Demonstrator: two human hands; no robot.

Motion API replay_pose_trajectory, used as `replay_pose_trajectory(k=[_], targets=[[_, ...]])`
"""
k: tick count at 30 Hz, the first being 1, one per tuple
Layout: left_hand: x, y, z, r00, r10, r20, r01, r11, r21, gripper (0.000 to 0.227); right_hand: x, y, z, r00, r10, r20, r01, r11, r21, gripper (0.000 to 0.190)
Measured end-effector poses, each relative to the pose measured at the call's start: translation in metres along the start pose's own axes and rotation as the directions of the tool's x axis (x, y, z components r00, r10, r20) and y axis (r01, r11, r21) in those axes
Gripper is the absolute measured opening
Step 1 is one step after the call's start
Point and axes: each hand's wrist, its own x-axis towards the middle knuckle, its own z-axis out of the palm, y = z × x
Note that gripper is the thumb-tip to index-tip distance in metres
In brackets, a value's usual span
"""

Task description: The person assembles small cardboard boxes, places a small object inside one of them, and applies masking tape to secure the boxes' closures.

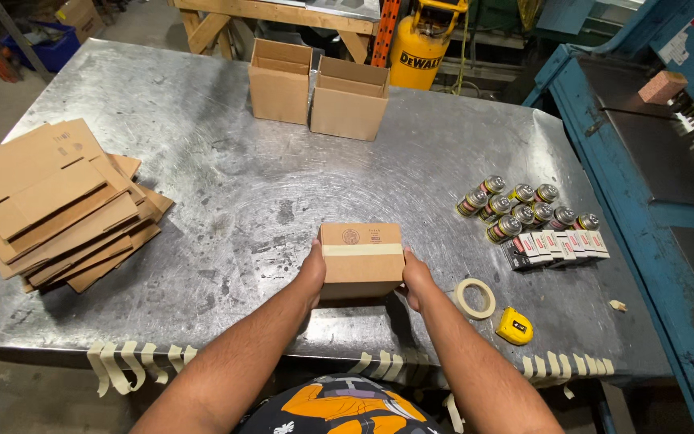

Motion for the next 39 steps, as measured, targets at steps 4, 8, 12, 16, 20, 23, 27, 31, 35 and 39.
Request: replay_pose_trajectory(k=[4, 8, 12, 16, 20, 23, 27, 31, 35, 39], targets=[[0.101, -0.032, -0.021, 0.982, 0.060, -0.177, -0.030, 0.986, 0.164, 0.087, 0.056, 0.034, -0.016, 0.995, -0.099, 0.008, 0.098, 0.991, 0.091, 0.058], [0.144, -0.049, -0.051, 0.921, 0.357, 0.159, -0.352, 0.934, -0.060, 0.066, 0.042, 0.032, -0.025, 0.934, -0.341, 0.106, 0.329, 0.937, 0.116, 0.040], [0.191, -0.073, -0.071, 0.912, 0.374, 0.171, -0.373, 0.927, -0.041, 0.068, 0.069, 0.057, -0.033, 0.918, -0.378, 0.124, 0.350, 0.915, 0.198, 0.036], [0.184, -0.084, -0.069, 0.937, 0.310, 0.163, -0.297, 0.950, -0.097, 0.069, 0.046, 0.061, -0.024, 0.931, -0.346, 0.120, 0.323, 0.930, 0.178, 0.051], [0.186, -0.101, -0.070, 0.938, 0.283, 0.201, -0.308, 0.945, 0.109, 0.080, 0.046, 0.070, -0.022, 0.954, -0.288, 0.078, 0.271, 0.946, 0.179, 0.059], [0.216, -0.116, -0.072, 0.951, 0.261, 0.168, -0.303, 0.898, 0.320, 0.077, 0.065, 0.087, -0.030, 0.975, -0.217, 0.053, 0.214, 0.975, 0.056, 0.071], [0.294, -0.151, -0.083, 0.950, 0.283, 0.131, -0.312, 0.862, 0.399, 0.076, 0.111, 0.107, -0.037, 0.969, -0.241, 0.057, 0.241, 0.970, 0.010, 0.072], [0.206, -0.094, -0.058, 0.962, 0.249, 0.115, -0.274, 0.890, 0.364, 0.067, 0.091, 0.077, -0.028, 0.968, -0.248, 0.043, 0.236, 0.955, 0.181, 0.063], [0.178, -0.039, -0.036, 0.953, 0.262, 0.153, -0.302, 0.767, 0.566, 0.081, 0.131, 0.056, -0.031, 0.960, -0.270, 0.074, 0.255, 0.953, 0.165, 0.058], [0.191, -0.014, -0.014, 0.951, 0.268, 0.151, -0.303, 0.731, 0.611, 0.072, 0.169, 0.032, -0.034, 0.958, -0.271, 0.096, 0.260, 0.959, 0.109, 0.052]])
